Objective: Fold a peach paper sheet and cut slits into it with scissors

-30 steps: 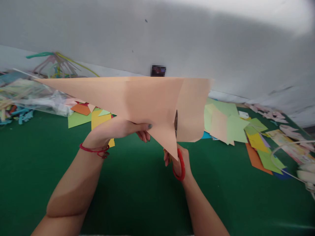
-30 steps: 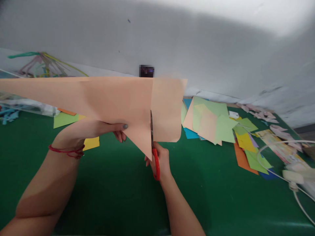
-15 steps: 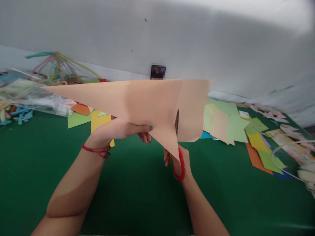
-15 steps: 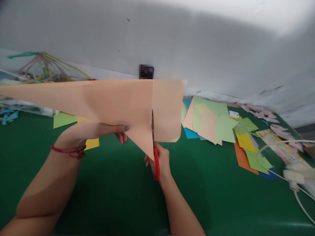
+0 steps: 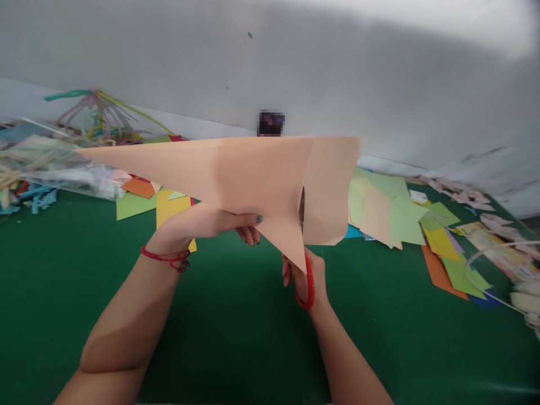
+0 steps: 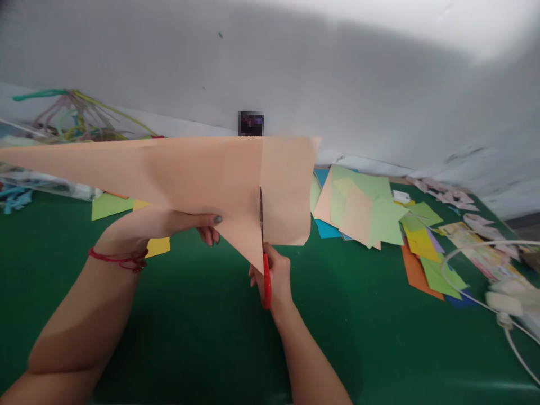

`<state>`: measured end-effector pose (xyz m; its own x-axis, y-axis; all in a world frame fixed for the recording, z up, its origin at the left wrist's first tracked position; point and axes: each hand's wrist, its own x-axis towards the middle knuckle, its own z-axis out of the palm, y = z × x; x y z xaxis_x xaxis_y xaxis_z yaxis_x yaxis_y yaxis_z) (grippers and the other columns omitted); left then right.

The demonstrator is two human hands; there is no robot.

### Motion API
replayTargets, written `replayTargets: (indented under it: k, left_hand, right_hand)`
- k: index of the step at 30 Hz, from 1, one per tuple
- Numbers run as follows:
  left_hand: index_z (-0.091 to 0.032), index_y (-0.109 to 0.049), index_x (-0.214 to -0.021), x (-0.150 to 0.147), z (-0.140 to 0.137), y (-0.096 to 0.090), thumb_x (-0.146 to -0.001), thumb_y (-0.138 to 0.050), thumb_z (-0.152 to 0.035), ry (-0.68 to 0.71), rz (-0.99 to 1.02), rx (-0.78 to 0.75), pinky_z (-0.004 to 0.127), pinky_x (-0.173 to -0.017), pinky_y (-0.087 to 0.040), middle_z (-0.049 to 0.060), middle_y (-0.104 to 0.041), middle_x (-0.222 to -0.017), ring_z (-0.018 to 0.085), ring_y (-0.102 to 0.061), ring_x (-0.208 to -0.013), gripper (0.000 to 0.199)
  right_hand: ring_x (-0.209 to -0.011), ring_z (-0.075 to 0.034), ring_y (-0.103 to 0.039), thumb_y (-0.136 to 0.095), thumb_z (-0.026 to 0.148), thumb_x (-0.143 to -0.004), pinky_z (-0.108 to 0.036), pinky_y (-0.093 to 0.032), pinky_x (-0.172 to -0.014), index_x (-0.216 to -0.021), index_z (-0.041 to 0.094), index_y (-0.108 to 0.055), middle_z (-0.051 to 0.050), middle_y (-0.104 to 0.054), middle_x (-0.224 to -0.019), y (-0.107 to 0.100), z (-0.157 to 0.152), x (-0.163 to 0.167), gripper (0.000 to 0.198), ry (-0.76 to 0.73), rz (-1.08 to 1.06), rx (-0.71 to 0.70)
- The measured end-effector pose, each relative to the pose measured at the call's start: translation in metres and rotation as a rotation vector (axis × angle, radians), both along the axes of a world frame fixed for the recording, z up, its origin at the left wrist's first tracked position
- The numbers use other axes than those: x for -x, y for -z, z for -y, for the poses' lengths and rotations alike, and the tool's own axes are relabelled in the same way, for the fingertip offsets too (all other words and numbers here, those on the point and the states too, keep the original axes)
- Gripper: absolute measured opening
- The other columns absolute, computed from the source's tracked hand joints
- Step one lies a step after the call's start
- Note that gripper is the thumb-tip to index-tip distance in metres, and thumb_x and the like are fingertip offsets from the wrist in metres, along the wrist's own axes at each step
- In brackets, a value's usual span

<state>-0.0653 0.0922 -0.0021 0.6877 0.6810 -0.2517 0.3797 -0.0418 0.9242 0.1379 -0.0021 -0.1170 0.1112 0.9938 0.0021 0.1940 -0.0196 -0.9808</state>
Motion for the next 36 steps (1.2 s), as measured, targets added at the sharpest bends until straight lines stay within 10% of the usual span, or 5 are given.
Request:
replayTargets:
  k: [17,29,36]
  left_hand:
    - [-0.018,-0.069,-0.072,-0.0014,-0.0044,0.0057,-0.081,-0.055,-0.042,-0.055,-0.012,0.048,0.023,-0.076,-0.050,0.002,-0.071,-0.074,0.016,-0.066,-0.076,0.029]
    - [-0.019,-0.069,-0.080,-0.0006,-0.0042,0.0030,-0.082,-0.054,-0.038,-0.024,-0.005,0.055,0.025,-0.077,-0.051,0.002,-0.072,-0.081,0.016,-0.067,-0.078,0.024]
    - [-0.019,-0.069,-0.083,-0.0009,-0.0045,0.0062,-0.083,-0.054,-0.036,0.008,0.021,0.081,0.025,-0.074,-0.053,0.003,-0.072,-0.081,0.016,-0.066,-0.078,0.023]
  right_hand:
    - [-0.037,-0.010,-0.039,-0.047,0.046,-0.082,-0.023,-0.033,-0.037,-0.069,0.021,-0.048,0.005,-0.041,-0.045,0.0042,-0.0044,0.0029,0.028,-0.043,-0.148,0.052]
    - [-0.072,-0.020,-0.055,-0.051,0.054,-0.079,-0.034,-0.051,-0.063,-0.108,0.024,-0.051,-0.009,-0.058,-0.094,0.0017,-0.0086,0.0082,0.042,-0.099,-0.219,0.090]
    - [-0.061,-0.018,-0.057,-0.055,0.051,-0.078,-0.032,-0.050,-0.057,-0.091,0.021,-0.057,-0.005,-0.060,-0.075,0.0011,-0.0076,0.0054,0.033,-0.085,-0.157,-0.001]
